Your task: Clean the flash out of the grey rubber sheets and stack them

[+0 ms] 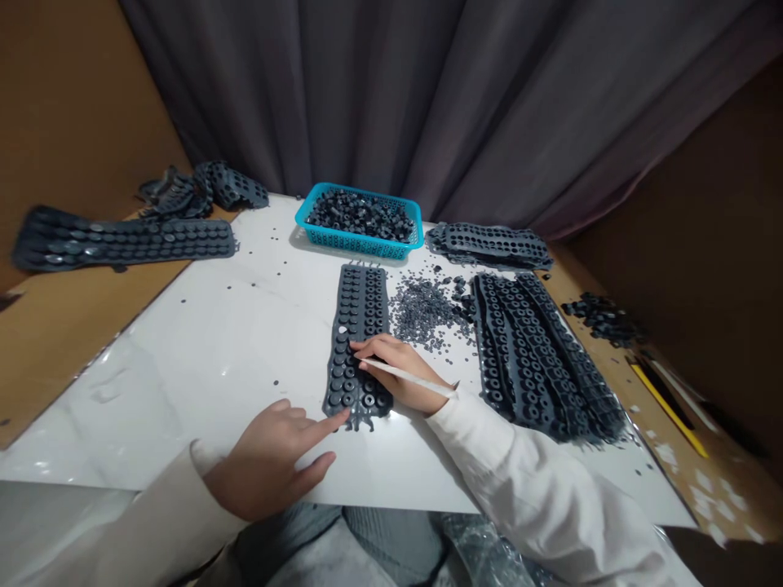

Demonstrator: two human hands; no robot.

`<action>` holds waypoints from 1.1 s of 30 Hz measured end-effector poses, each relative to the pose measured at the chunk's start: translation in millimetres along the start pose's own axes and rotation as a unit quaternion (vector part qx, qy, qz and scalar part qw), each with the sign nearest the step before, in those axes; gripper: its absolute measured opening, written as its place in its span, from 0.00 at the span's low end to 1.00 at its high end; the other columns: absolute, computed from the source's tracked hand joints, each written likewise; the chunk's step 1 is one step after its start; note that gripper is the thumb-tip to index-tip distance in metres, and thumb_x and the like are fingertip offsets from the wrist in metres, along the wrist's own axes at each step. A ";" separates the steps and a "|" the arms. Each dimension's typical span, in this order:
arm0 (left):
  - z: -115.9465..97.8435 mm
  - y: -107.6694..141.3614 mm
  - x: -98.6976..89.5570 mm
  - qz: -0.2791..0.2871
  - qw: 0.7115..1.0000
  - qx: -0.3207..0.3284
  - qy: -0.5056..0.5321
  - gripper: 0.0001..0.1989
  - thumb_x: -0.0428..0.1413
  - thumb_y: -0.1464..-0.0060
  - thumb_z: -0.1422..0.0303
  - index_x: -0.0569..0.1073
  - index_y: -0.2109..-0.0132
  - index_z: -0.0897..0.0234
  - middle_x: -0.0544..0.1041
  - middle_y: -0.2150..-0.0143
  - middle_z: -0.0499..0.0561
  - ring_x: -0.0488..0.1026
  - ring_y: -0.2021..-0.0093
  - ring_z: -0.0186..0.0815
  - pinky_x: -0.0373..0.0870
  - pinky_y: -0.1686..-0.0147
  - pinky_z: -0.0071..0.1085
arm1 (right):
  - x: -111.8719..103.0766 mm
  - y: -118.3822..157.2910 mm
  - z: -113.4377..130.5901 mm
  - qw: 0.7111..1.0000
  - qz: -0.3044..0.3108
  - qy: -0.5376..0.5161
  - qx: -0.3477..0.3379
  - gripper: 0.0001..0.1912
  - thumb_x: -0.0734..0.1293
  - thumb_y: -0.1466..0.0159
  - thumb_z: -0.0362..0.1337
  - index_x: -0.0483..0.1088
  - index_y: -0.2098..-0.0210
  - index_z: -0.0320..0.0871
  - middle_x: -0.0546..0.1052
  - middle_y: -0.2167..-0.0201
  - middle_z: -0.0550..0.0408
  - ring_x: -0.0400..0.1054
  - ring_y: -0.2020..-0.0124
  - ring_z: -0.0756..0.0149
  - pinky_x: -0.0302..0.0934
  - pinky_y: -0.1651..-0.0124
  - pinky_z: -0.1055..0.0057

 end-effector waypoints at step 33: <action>-3.5 -1.0 -3.6 0.001 1.000 0.008 -0.007 0.21 0.47 0.43 0.69 0.60 0.42 0.64 0.74 0.73 0.45 0.71 0.72 0.36 0.57 0.67 0.36 | -2.0 -5.5 -12.9 0.996 -0.052 -0.066 0.035 0.06 0.60 0.33 0.38 0.67 0.62 0.44 0.77 0.58 0.47 0.70 0.49 0.61 0.66 0.52 0.64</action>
Point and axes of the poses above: each hand's wrist, its own y-axis away from the middle knuckle, its own x-axis out of the palm, z = x × y, the point moved 3 cm from there along -y, towards the middle knuckle
